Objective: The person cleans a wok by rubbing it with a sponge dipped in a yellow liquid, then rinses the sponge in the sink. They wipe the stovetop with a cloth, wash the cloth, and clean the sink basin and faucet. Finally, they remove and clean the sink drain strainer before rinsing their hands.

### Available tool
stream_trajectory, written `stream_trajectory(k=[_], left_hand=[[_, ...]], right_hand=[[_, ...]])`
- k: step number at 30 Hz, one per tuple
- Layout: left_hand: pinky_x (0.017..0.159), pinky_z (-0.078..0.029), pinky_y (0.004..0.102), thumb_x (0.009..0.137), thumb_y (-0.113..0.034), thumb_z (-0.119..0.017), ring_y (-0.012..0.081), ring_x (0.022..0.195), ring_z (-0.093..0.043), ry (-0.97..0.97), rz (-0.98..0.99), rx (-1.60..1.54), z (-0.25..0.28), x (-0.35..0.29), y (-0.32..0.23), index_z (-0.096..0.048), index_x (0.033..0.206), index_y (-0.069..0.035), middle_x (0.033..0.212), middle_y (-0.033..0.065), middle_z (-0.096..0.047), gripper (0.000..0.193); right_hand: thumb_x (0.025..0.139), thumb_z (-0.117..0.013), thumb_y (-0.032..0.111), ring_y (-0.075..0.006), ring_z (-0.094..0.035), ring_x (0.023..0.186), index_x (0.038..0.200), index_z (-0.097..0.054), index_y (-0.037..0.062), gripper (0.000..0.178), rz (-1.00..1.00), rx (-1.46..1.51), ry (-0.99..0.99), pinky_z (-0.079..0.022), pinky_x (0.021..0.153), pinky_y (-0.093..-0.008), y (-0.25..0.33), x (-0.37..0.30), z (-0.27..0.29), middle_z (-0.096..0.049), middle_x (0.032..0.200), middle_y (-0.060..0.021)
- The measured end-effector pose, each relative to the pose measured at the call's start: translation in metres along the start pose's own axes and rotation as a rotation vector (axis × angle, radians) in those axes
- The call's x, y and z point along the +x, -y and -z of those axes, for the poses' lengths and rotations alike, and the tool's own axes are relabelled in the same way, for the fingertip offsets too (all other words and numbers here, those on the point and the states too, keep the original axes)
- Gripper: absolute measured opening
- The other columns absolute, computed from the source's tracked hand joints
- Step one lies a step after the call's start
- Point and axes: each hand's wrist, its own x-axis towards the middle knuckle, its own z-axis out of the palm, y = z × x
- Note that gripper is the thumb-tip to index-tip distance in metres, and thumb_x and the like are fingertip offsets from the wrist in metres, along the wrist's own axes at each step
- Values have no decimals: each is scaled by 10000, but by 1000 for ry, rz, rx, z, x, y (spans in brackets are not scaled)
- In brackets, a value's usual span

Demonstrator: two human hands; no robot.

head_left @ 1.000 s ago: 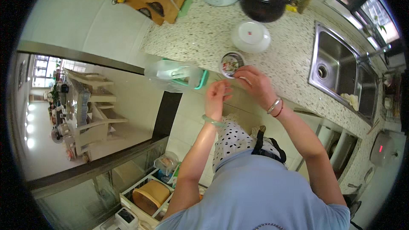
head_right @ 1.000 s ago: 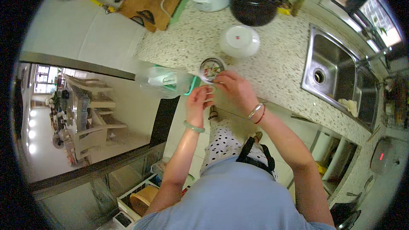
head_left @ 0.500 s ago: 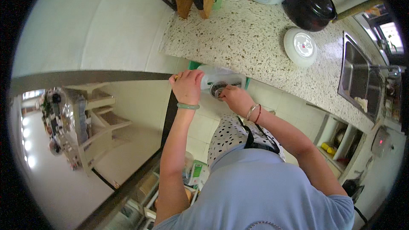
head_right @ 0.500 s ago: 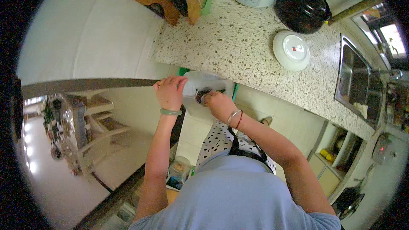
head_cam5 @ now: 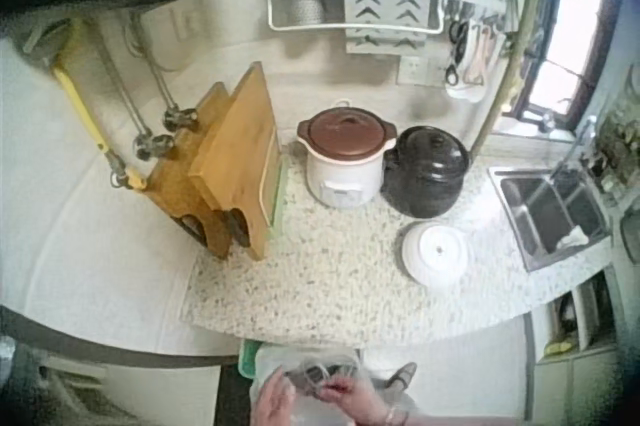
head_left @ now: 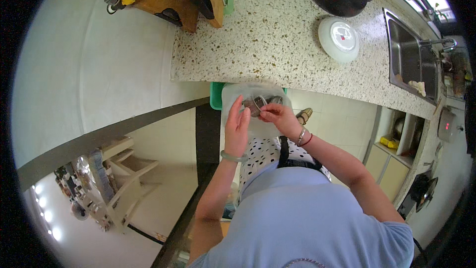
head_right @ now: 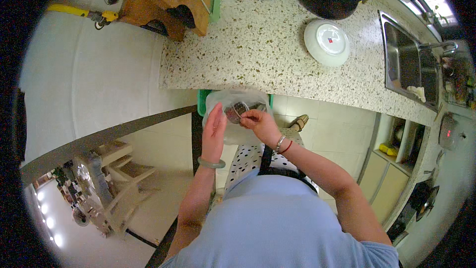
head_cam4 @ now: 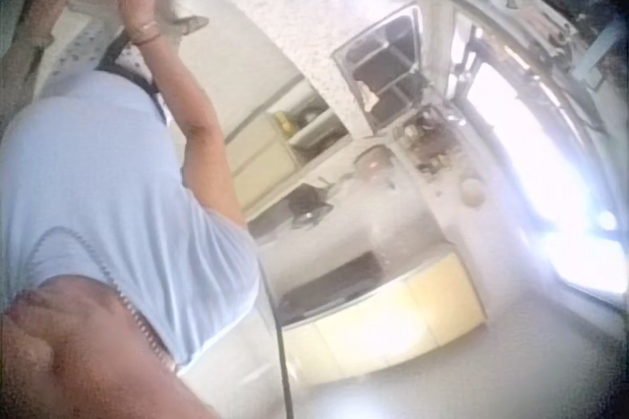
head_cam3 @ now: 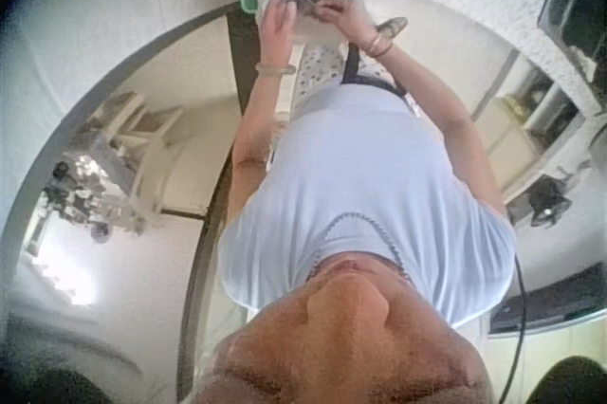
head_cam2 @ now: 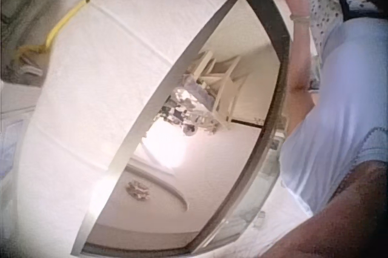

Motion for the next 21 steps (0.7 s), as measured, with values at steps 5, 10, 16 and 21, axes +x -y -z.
stream_trajectory(k=[5,10,16,21], left_hand=[[966,-413,330,987,-271,-464,164,1169,-496,72,301,-344,5,7,35,-462,1325,-83,1280,47,-522,387],[820,-492,343,971,-359,-471,179,1029,-579,194,509,-553,6,19,32,-522,1239,-131,1155,38,-591,356],[686,-520,327,951,-420,-473,180,901,-619,159,632,-779,3,30,55,-554,1163,-145,1064,44,-632,356],[690,-503,348,926,-518,-454,172,884,-610,271,683,-790,13,28,56,-565,1119,-186,1023,15,-636,400]], right_hand=[[864,-652,122,-111,-587,787,1008,-647,6,185,133,-141,-71,-478,713,-255,14,-18,-8,-661,896,-42],[887,-610,90,-126,-612,828,1018,-647,3,161,176,-88,-54,-493,728,-262,8,-24,-18,-646,912,-48],[937,-475,30,-167,-651,840,1156,-566,-8,241,177,147,26,-553,699,-282,24,-29,-9,-605,1031,-85],[935,-453,29,-127,-626,659,1241,-522,41,314,44,-89,49,-530,568,-251,61,-35,13,-633,962,-70]])
